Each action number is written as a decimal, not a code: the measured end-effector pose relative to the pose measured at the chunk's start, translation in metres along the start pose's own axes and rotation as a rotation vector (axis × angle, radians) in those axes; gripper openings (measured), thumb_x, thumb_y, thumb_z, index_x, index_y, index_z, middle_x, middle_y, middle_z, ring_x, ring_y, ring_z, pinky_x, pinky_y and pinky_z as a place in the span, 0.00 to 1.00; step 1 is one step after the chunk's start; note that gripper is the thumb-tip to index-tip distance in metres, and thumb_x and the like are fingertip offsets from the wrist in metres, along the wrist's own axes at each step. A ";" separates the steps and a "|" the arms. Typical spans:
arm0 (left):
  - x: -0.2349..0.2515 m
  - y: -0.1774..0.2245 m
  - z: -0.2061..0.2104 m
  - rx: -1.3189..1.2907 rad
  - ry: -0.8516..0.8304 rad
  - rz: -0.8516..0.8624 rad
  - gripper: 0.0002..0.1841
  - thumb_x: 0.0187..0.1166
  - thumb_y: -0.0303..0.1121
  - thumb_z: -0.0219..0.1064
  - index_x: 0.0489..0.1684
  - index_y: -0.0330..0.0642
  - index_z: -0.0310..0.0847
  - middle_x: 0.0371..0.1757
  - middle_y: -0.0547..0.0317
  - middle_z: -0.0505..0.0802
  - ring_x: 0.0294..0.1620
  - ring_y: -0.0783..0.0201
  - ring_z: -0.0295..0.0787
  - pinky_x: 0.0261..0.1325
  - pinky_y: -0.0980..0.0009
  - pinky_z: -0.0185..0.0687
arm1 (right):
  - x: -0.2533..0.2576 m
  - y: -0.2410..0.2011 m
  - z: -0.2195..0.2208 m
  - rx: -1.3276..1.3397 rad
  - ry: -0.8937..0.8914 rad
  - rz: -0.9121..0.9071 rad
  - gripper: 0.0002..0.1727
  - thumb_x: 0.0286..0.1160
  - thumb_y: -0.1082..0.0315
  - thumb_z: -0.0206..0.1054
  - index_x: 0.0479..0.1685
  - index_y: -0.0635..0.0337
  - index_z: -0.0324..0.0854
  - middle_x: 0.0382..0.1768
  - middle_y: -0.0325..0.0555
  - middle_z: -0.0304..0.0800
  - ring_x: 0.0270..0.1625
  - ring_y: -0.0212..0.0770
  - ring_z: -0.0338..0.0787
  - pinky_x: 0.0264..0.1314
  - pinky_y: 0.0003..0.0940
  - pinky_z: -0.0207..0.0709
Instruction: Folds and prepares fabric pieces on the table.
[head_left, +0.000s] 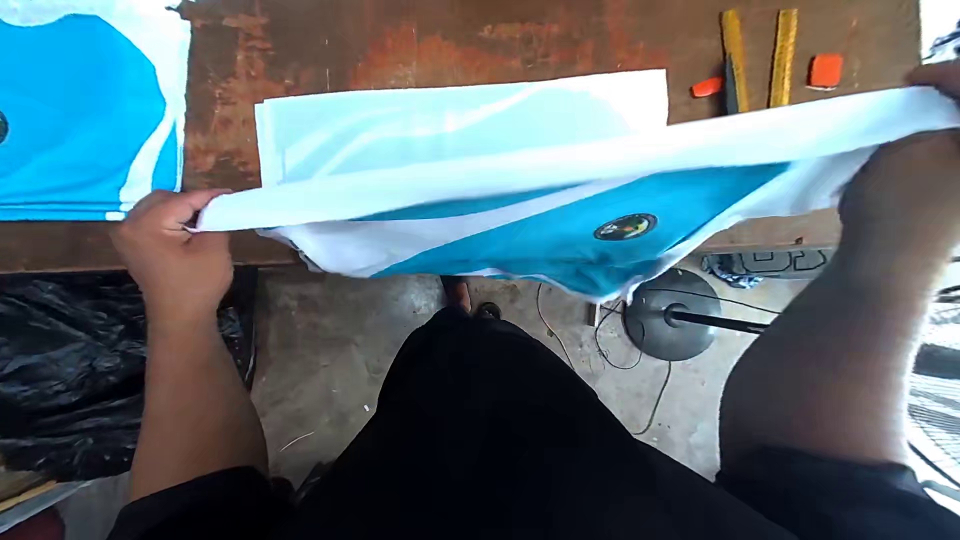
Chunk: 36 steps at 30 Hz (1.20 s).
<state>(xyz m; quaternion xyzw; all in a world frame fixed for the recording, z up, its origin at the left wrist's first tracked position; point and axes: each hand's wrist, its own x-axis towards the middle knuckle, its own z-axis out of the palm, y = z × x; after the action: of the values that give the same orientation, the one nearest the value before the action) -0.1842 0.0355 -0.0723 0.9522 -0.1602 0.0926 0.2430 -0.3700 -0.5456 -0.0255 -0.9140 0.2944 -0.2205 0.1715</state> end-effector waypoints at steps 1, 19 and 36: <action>0.009 -0.009 0.005 -0.044 -0.005 0.021 0.16 0.85 0.33 0.61 0.58 0.31 0.89 0.55 0.30 0.90 0.61 0.43 0.86 0.71 0.51 0.75 | 0.009 0.004 0.011 0.014 -0.030 -0.015 0.22 0.86 0.68 0.51 0.69 0.67 0.82 0.65 0.64 0.87 0.70 0.48 0.85 0.77 0.44 0.74; 0.112 -0.086 0.076 -0.888 0.106 -0.025 0.11 0.79 0.24 0.67 0.51 0.51 0.88 0.52 0.77 0.95 0.54 0.75 0.91 0.61 0.69 0.88 | 0.081 0.049 0.104 0.751 0.182 0.168 0.10 0.80 0.72 0.63 0.57 0.61 0.77 0.46 0.33 0.88 0.50 0.29 0.89 0.59 0.34 0.86; 0.168 -0.097 0.150 -0.439 0.005 -0.377 0.14 0.84 0.41 0.67 0.43 0.36 0.82 0.36 0.69 0.83 0.37 0.84 0.76 0.50 0.79 0.77 | 0.152 0.043 0.217 -0.080 -0.241 0.233 0.23 0.79 0.54 0.64 0.53 0.69 0.85 0.62 0.65 0.83 0.71 0.59 0.79 0.77 0.57 0.65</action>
<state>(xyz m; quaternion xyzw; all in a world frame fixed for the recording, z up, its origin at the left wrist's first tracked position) 0.0216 -0.0014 -0.2017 0.8895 0.0043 0.0114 0.4568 -0.1695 -0.6319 -0.1815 -0.8996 0.3842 -0.0761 0.1932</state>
